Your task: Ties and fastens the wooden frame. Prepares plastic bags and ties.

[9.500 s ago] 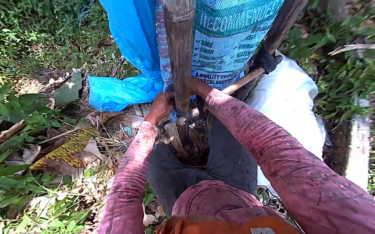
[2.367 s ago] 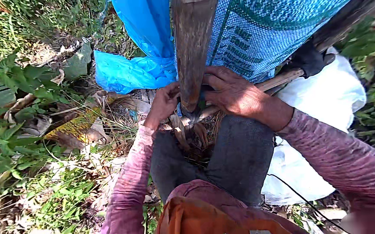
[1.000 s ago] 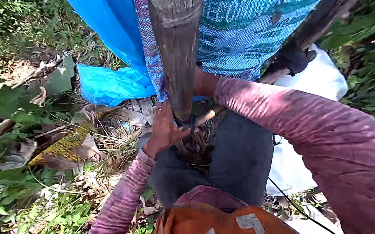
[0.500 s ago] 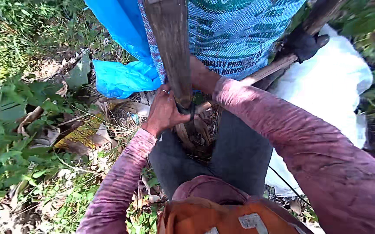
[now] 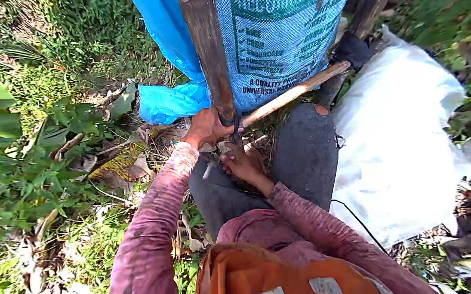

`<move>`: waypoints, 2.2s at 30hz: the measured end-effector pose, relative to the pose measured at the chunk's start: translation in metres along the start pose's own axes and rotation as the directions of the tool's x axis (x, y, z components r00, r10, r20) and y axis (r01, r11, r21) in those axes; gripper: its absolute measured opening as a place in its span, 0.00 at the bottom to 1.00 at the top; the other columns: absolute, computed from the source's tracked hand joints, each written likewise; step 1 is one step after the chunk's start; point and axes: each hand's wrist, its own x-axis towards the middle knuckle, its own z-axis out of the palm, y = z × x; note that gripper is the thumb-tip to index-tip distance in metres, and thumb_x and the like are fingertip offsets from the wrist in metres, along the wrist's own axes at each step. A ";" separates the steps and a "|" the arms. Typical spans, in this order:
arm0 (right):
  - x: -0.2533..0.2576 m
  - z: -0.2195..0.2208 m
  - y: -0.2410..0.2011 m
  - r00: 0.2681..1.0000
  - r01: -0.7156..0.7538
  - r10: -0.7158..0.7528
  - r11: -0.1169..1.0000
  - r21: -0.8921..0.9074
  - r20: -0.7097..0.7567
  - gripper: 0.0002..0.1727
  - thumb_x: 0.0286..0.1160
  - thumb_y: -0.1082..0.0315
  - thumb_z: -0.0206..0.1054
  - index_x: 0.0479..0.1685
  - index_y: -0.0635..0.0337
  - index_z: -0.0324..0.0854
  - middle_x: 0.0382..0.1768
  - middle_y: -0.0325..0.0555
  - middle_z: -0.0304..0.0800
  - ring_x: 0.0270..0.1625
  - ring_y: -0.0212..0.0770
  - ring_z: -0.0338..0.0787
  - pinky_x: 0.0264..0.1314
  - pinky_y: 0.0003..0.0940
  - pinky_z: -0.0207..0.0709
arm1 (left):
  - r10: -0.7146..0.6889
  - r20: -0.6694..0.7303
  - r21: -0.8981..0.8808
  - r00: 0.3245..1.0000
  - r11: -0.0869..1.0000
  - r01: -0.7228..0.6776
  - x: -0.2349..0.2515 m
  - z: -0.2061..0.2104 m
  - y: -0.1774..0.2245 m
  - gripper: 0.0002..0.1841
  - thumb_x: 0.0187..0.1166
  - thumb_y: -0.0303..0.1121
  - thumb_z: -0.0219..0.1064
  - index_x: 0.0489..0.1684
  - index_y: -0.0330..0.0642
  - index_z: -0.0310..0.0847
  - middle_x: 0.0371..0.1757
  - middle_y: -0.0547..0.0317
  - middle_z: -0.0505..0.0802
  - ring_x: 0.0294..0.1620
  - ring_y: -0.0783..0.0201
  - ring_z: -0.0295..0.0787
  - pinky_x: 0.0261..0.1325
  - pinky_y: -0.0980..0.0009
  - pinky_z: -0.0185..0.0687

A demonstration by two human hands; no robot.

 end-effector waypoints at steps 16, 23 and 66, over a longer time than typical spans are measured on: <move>-0.002 -0.012 -0.005 0.988 0.157 -0.156 0.987 0.037 -0.021 0.32 0.96 0.44 0.33 0.55 0.60 0.77 0.32 0.46 0.84 0.25 0.39 0.84 0.32 0.36 0.84 | 0.054 -0.071 -0.191 0.996 0.979 -0.067 -0.004 0.009 -0.002 0.46 0.59 0.62 0.82 0.68 0.32 0.78 0.51 0.42 0.94 0.56 0.45 0.93 0.63 0.41 0.83; -0.011 -0.067 -0.036 0.954 0.247 -0.298 0.841 -0.481 -0.032 0.33 0.92 0.41 0.42 0.43 0.57 0.84 0.29 0.52 0.82 0.33 0.52 0.85 0.36 0.58 0.78 | 0.035 -0.105 -0.282 0.994 0.957 -0.064 -0.003 0.019 -0.009 0.52 0.54 0.66 0.83 0.76 0.35 0.74 0.56 0.42 0.94 0.60 0.45 0.92 0.67 0.38 0.82; 0.014 -0.104 -0.109 0.966 0.257 -0.139 0.436 -0.862 0.218 0.27 0.93 0.51 0.45 0.40 0.56 0.88 0.33 0.49 0.90 0.43 0.51 0.91 0.48 0.61 0.78 | 0.131 0.090 -0.361 0.987 0.928 -0.090 0.013 0.026 -0.022 0.57 0.50 0.66 0.84 0.84 0.44 0.65 0.60 0.43 0.92 0.64 0.43 0.88 0.65 0.34 0.78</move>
